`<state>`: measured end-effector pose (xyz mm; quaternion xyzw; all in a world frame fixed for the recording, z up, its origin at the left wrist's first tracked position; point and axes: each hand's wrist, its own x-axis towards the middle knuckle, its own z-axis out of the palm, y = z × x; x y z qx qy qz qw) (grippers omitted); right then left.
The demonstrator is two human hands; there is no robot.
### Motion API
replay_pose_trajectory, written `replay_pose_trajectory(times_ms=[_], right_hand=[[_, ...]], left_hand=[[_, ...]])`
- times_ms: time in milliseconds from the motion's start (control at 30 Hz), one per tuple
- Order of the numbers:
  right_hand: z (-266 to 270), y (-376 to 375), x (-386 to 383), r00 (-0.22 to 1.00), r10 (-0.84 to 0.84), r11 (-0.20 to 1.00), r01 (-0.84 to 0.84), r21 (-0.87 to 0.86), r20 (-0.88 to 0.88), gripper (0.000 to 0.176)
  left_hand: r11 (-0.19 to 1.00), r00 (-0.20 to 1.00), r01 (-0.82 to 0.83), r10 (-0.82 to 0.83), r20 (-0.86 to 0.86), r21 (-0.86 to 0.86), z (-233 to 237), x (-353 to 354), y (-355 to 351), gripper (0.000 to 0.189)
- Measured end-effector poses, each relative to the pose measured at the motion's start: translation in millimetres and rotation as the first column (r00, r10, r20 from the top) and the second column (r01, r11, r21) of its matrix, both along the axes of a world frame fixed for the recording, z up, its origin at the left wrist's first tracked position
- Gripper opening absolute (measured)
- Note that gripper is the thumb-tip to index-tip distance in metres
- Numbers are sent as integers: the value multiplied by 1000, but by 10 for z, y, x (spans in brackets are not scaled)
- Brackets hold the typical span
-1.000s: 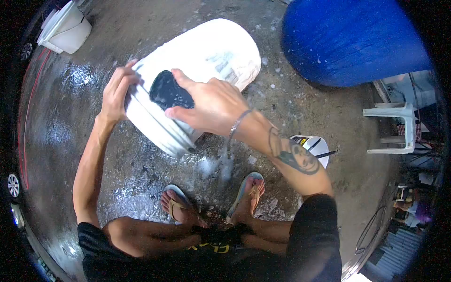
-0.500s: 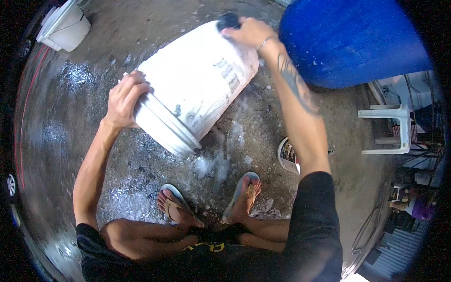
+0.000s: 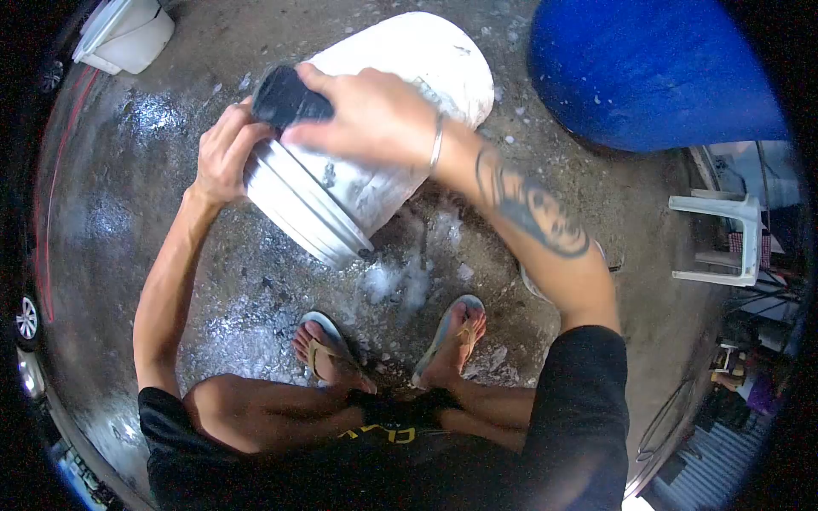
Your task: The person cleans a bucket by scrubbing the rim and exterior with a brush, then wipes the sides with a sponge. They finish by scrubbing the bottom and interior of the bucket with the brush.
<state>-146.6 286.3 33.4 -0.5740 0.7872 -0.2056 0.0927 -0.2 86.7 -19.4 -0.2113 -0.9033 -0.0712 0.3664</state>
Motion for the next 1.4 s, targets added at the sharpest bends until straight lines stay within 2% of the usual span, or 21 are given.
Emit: replay_pose_trajectory(times_ms=[33, 133, 233, 300, 333, 467, 567, 600, 700, 767, 800, 833, 900, 967, 1000, 1033, 1100, 1167, 1233, 1300, 1400], right_hand=[[91, 43, 140, 997, -66, 996, 67, 58, -29, 79], [-17, 429, 69, 981, -51, 996, 37, 76, 187, 79], [-103, 950, 10, 987, 158, 960, -144, 242, -41, 82], [-89, 1191, 12, 951, 242, 847, -108, 521, -195, 80], [-91, 1191, 2, 951, 238, 848, -106, 519, -196, 80], [-71, 947, -52, 989, 59, 973, -28, 230, -133, 74], [-86, 568, 80, 995, -79, 997, 80, -16, 57, 77], [-120, 536, 193, 998, 65, 998, -65, -11, -9, 79], [-534, 822, 253, 988, 125, 978, -139, -158, -93, 81], [-499, 1091, -89, 964, 23, 1000, -23, 2, -264, 84], [-599, 1213, -382, 922, -190, 981, 163, -106, -338, 87], [-307, 1146, -566, 821, -568, 735, 535, 417, -52, 90], [-898, 1288, -935, 827, -551, 833, 553, -17, -116, 88], [-859, 1155, -490, 855, -487, 860, 505, -75, 178, 90], [-964, 1188, -345, 941, -330, 912, 339, -230, 79, 91], [-765, 1178, -192, 916, -323, 938, 343, -43, 238, 92], [-910, 1125, -470, 876, -438, 869, 470, -157, 201, 93], [-1016, 1094, -973, 750, -631, 746, 657, -110, 196, 90], [-856, 943, -780, 815, -543, 801, 575, -166, 202, 88], [-749, 824, -402, 941, -298, 914, 330, -235, 162, 87], [-642, 686, -947, 847, -527, 834, 531, -150, 68, 96]], left_hand=[[1000, 999, -17, 18, 28, -11, 0, 40, -5, 34], [1000, 999, 7, -8, 32, 12, -108, -14, -180, 34], [998, 1000, 17, -18, 22, 54, -103, -43, -185, 34], [1000, 1000, -12, 12, 10, 26, -80, -75, -222, 32], [1000, 1000, 9, -10, 24, 30, -70, -93, -211, 31], [999, 1000, -28, 28, 1, 18, -79, -108, -248, 26], [1000, 1000, -9, 9, 9, 15, 4, -105, -111, 24], [999, 998, -38, 37, 41, 38, 13, -86, -117, 23], [998, 999, -37, 35, 39, 54, -7, 20, -219, 24], [997, 998, -40, 37, 50, 66, -60, 25, -266, 31], [996, 998, -52, 49, 50, 73, -24, 2, -200, 37], [995, 997, -60, 56, 46, 81, 15, -38, -125, 42], [997, 998, -57, 56, 16, 54, 55, -128, -85, 50], [993, 994, -106, 106, 16, 53, -14, -131, -149, 48], [988, 989, -146, 146, 9, 49, -8, -116, -162, 46], [988, 989, -146, 146, 7, 43, 2, -135, -184, 46], [990, 990, -140, 140, -2, 25, -11, -100, -162, 42], [990, 990, -138, 138, 0, 27, 2, -90, -97, 39], [992, 992, -127, 128, -19, 7, -9, -113, -98, 36], [990, 990, -139, 140, -4, 17, -6, -101, -93, 36], [993, 993, -116, 116, -23, 10, -13, -84, -2, 37]])
